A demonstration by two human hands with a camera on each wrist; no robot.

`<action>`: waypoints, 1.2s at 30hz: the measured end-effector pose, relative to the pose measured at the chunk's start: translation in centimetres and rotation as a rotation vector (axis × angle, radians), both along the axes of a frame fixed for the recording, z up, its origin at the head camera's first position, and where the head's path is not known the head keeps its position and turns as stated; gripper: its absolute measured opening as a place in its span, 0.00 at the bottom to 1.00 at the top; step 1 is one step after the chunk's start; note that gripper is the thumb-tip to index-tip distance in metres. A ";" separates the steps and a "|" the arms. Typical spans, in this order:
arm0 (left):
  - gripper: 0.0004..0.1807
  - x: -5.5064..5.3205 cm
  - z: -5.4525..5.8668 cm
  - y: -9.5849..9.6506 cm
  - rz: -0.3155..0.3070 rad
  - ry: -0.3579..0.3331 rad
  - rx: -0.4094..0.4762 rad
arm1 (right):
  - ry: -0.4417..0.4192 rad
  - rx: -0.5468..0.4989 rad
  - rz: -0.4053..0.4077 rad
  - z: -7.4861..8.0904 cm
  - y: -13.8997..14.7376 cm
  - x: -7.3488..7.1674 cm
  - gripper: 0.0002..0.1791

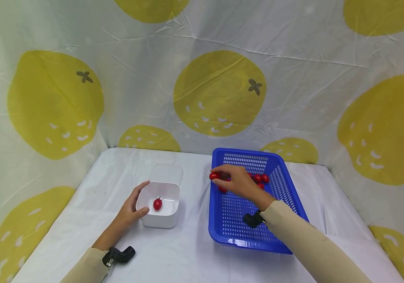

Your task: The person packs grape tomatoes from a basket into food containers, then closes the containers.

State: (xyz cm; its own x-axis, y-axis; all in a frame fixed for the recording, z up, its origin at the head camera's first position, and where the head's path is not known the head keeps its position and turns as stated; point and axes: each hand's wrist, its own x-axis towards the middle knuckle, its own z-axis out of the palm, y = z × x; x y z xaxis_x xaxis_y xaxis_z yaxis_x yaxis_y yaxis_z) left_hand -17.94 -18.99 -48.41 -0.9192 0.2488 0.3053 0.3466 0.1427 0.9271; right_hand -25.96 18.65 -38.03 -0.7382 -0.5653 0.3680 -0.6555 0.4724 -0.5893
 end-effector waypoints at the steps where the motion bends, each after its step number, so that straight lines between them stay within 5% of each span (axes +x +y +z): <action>1: 0.42 0.0 0.0 0.0 -0.001 0.003 -0.001 | -0.010 -0.009 0.009 0.1 -0.3 0.1 0.17; 14: 0.43 0.0 0.1 0.0 -0.002 0.018 0.002 | -0.019 0.036 0.126 1.9 -4.5 0.2 0.17; 22: 0.43 0.0 0.1 0.0 0.005 0.021 -0.010 | 0.014 0.064 0.204 1.9 -7.0 0.3 0.17; 36: 0.43 -0.2 -0.1 -0.1 -0.011 0.024 0.003 | -0.058 0.154 0.341 1.6 -9.9 0.6 0.17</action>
